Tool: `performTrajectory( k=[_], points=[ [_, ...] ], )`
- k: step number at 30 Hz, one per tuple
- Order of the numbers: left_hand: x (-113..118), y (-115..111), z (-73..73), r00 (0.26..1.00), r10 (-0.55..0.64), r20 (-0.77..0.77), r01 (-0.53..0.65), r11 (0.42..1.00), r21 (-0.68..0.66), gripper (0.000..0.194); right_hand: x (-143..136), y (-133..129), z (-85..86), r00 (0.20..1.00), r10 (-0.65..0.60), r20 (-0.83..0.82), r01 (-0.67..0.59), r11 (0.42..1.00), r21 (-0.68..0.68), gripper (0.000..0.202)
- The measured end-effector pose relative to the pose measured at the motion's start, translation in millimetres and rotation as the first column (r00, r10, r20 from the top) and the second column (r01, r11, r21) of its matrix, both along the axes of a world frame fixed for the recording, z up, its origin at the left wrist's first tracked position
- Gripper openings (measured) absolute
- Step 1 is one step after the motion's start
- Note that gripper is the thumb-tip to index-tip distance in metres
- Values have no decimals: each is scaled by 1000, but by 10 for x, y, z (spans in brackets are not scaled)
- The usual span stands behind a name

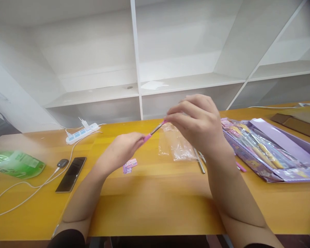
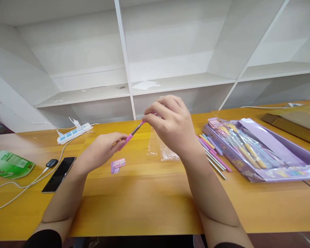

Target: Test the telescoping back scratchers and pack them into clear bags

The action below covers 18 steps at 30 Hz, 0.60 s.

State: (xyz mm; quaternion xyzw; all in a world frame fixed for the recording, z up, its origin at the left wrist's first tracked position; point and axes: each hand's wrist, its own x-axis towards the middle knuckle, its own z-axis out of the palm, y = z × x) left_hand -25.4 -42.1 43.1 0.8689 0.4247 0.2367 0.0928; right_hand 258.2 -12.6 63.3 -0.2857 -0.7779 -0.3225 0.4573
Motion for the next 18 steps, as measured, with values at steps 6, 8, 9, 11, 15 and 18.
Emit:
performTrajectory(
  k=[6, 8, 9, 11, 15, 18],
  points=[
    [325, 173, -311, 938, -50, 343, 183, 913, -365, 34, 76, 235, -79, 999, -9, -33, 8, 999, -44, 22],
    [435, 216, -464, 907, -48, 419, 278, 816, -506, 42, 9, 264, -106, 999, 13, -36, -14, 999, -37, 21],
    [474, 242, -541, 883, -39, 469, 329, 763, -557, 44, -35, 267, -117, 998, 28, -54, -30, 999, -35, 20],
    [522, 306, -680, 808, 39, 588, 361, 756, -546, 48, -124, 255, -133, 987, 69, -145, -81, 994, -77, 22],
    [558, 421, -867, 749, 122, 652, 276, 836, -474, 48, -218, 209, -152, 916, 169, -363, -336, 818, -466, 62],
    [588, 430, -957, 791, 93, 605, 236, 866, -441, 48, -223, 213, -172, 884, 148, -442, -455, 487, -746, 82]
  ],
)
